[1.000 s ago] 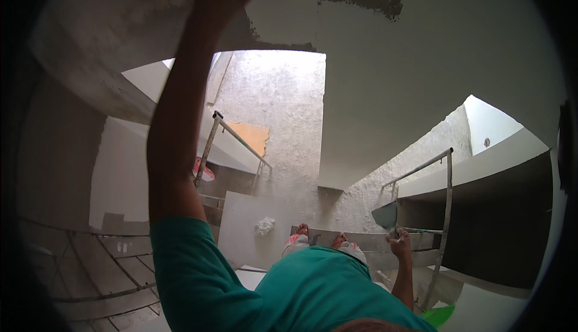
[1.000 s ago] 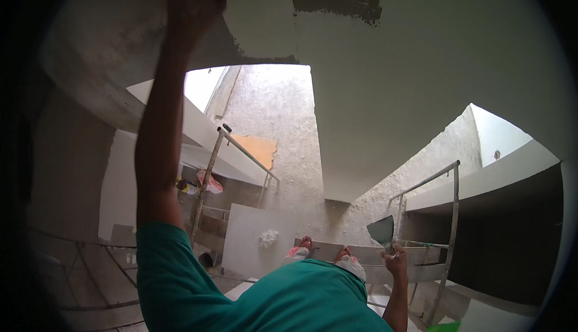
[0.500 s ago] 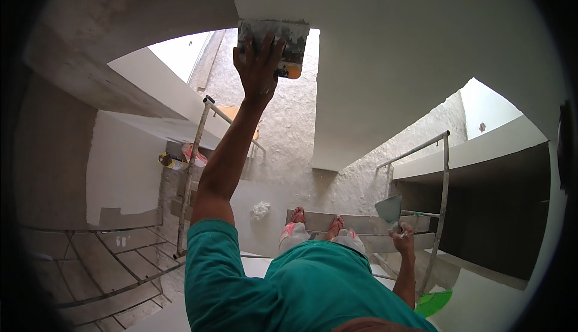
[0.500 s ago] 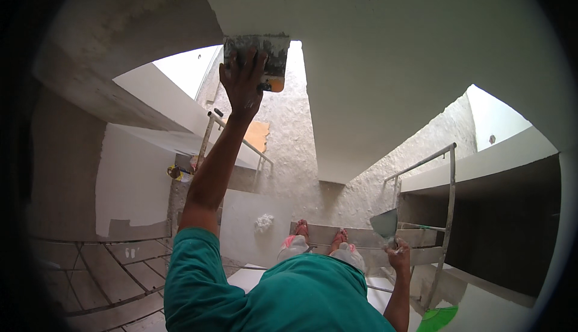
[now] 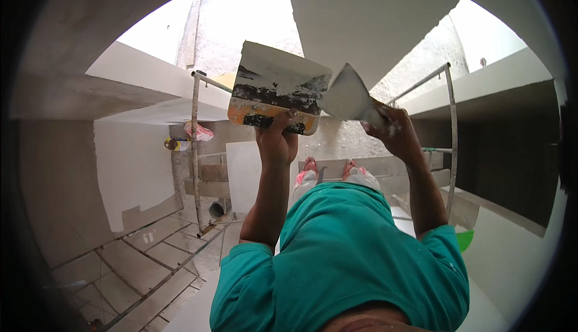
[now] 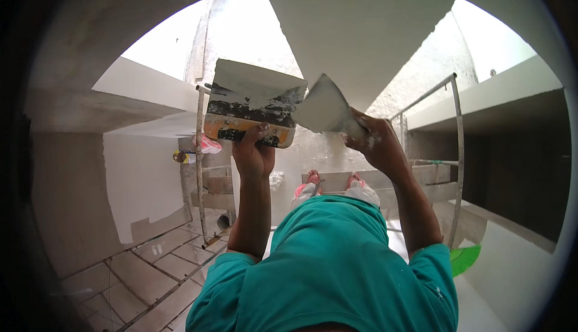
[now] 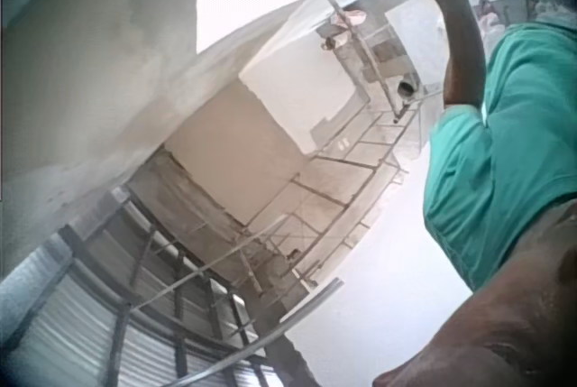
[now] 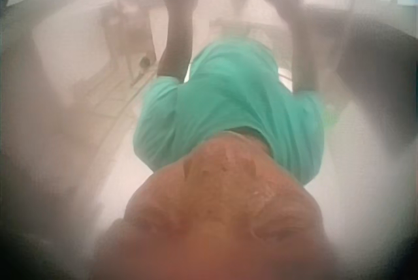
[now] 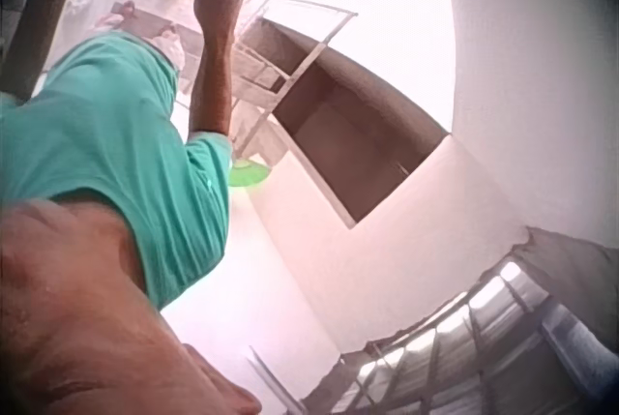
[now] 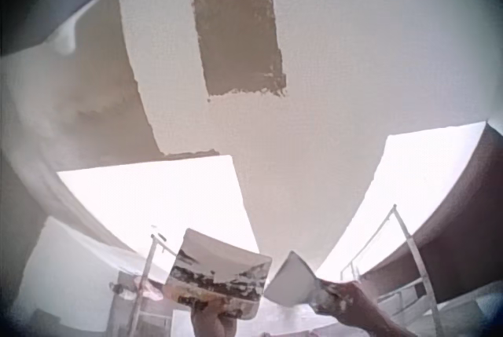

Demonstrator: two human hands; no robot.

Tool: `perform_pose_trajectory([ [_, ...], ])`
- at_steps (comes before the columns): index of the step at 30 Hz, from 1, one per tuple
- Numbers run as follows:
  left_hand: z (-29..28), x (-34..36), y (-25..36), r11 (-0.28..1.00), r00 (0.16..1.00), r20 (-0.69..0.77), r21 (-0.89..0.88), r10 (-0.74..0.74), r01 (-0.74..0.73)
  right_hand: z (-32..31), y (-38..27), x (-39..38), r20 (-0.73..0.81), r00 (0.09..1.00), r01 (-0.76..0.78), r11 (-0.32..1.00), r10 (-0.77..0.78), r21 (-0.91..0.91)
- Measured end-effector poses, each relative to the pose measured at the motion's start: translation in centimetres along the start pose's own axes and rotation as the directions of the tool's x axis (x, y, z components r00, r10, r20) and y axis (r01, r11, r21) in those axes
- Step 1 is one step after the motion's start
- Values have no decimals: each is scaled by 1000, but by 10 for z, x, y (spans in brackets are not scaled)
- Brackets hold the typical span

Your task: The person applies plaster to a ceiling using a trowel and hawk, smoothing the surface in a stairwell area. The person repeatedly scoops plaster from the hawk and spreads it across the ceiling.

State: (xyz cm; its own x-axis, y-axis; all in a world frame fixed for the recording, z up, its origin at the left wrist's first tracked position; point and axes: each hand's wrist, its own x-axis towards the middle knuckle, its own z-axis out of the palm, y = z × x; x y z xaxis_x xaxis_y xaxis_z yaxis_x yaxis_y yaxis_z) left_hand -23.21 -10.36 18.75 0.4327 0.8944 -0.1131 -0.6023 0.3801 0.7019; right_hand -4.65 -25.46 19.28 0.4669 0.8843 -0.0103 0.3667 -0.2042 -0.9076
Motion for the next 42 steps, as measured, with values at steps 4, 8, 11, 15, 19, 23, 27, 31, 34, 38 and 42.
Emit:
perform_pose_trajectory([
  [4,-11,-14,-5,983,996,80,180,-47,32,-4,-9,2,52,995,-87,994,90,-59],
  [8,-10,-9,13,661,875,474,687,-94,-301,-10,-13,8,121,983,-115,977,138,-179],
  [11,9,1,20,358,696,709,682,-110,-638,-10,-11,4,118,989,-73,990,88,-123],
  [15,-9,12,22,41,617,784,620,-74,-783,-9,-25,-5,4,988,156,978,-157,-136],
  [19,-31,29,35,-82,654,751,649,-86,-756,-4,-21,-5,-11,1000,28,998,-29,-59],
  [23,-78,11,16,683,992,106,719,74,-128,16,-3,3,-144,984,120,986,-103,115],
  [27,-41,-43,12,968,958,-136,-50,-251,247,43,7,15,-295,922,268,963,-253,12],
  [31,3,-56,7,870,914,-45,-328,-402,367,70,24,29,-343,859,421,905,-379,55],
  [34,16,-55,-1,881,928,-44,-336,-369,334,91,25,38,-411,849,439,877,-333,196],
  [38,25,-57,5,865,921,4,-342,-388,366,97,56,45,-374,867,425,881,-329,209],
  [42,26,-55,11,877,930,61,-316,-362,362,63,43,48,-282,698,608,753,-658,-253],
])
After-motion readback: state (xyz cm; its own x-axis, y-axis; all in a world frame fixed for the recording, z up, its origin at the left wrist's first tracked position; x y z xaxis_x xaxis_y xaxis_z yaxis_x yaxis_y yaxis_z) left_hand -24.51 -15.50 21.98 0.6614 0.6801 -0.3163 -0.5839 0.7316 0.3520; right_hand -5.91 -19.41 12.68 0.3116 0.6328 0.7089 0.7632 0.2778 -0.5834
